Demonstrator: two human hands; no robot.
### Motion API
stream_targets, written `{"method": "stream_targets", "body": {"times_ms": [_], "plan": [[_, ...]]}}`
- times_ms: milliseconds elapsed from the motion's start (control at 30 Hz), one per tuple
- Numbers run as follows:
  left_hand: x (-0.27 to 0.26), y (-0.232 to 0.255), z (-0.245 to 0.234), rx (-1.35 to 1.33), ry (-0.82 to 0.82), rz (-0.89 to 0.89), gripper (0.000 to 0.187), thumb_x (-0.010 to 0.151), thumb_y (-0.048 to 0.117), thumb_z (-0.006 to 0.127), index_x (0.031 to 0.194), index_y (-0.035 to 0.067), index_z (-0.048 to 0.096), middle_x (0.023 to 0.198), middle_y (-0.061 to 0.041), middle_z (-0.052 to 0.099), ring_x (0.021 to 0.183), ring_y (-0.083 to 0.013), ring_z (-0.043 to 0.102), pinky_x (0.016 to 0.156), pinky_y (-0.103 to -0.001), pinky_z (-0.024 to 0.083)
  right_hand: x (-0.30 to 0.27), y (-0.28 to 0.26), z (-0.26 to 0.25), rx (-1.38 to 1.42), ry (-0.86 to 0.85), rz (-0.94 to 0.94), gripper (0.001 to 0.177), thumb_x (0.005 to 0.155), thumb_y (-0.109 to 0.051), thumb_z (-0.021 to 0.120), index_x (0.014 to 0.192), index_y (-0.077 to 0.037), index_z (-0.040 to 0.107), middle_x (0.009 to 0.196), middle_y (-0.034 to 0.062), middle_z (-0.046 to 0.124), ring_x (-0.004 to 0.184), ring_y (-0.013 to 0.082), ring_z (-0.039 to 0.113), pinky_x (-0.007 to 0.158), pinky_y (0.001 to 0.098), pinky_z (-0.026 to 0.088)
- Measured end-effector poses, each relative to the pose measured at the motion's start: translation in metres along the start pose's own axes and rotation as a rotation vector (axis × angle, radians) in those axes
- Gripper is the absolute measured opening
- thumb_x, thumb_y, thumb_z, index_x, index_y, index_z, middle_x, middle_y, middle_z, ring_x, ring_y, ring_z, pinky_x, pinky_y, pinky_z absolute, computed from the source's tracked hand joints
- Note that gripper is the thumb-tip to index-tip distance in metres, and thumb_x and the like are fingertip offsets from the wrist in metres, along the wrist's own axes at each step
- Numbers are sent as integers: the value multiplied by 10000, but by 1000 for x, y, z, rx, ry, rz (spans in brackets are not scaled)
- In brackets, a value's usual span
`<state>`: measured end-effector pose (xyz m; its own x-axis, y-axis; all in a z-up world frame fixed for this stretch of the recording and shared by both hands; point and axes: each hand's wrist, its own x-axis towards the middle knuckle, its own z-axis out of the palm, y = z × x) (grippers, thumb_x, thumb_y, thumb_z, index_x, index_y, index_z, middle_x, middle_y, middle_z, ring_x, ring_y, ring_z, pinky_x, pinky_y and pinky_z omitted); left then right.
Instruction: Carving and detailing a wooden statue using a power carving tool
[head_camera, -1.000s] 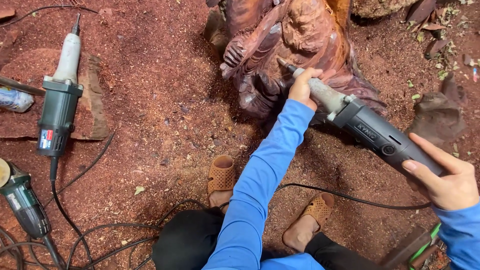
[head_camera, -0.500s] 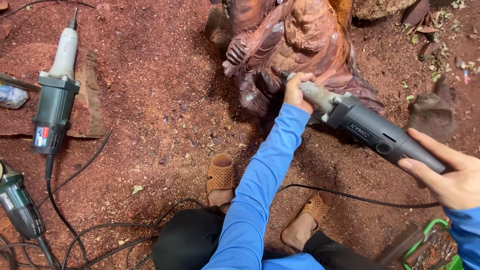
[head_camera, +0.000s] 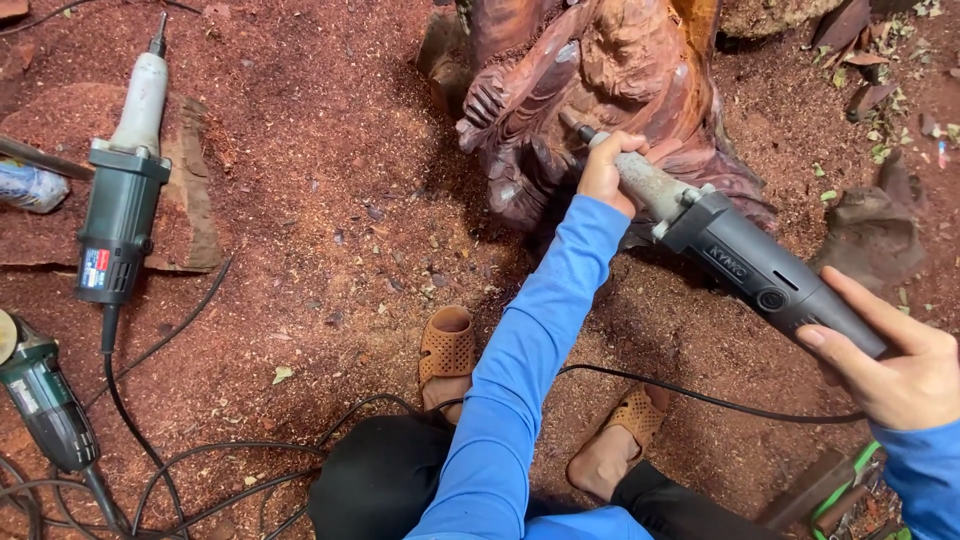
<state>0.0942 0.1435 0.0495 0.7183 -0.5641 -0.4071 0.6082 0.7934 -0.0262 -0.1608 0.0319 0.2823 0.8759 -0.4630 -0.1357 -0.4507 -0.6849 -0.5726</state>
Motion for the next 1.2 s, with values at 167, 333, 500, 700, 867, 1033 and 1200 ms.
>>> {"method": "stream_targets", "body": {"times_ms": [167,333,500,700,867,1033,1200], "plan": [[-1,2,3,14,-2,40,142,700,144,666,668,126,529,922,-219,664,907,-389,732,631,-306,528,4,6,3,91,-22,-14,663,892,3,755,1540,-48,624,855,213,588,515,260,517,492,317,455],[7,2,3,68,11,82,160,691,124,696,664,128,539,691,11,587,923,-428,737,686,-359,552,-1,1,4,35,7,-10,630,926,-37,760,1544,-76,641,777,206,593,483,251,514,453,317,438],[-9,-1,7,71,-49,56,175,782,166,642,660,165,517,1173,-204,724,1197,-330,658,962,-342,498,5,21,-9,61,-32,-63,726,907,-34,722,1619,-40,579,925,219,598,549,270,507,529,316,413],[-23,-3,11,-94,-33,63,219,835,175,608,815,237,399,1342,-219,647,1296,-343,596,960,-395,536,40,5,-35,-116,-149,-21,814,876,-41,708,1671,-85,537,846,273,608,495,343,469,472,381,347],[-14,-1,3,-114,-69,88,128,833,163,606,719,148,549,1322,-250,650,1166,-360,661,959,-366,557,38,-21,-32,-152,-156,4,773,903,-86,701,1662,-111,562,807,239,623,546,324,473,532,389,361],[-17,6,13,-117,-33,48,176,793,110,618,739,178,465,1256,-261,680,1152,-352,682,794,-352,582,38,-10,-27,-108,-171,19,787,924,-82,659,1695,-87,503,776,263,596,514,330,436,480,388,321],[-9,5,9,1,-3,59,212,827,163,643,805,238,446,1197,-188,718,1079,-347,701,761,-367,589,40,4,-25,-68,-194,46,816,953,-62,614,1744,-60,412,703,307,520,516,355,419,472,401,302]]}}
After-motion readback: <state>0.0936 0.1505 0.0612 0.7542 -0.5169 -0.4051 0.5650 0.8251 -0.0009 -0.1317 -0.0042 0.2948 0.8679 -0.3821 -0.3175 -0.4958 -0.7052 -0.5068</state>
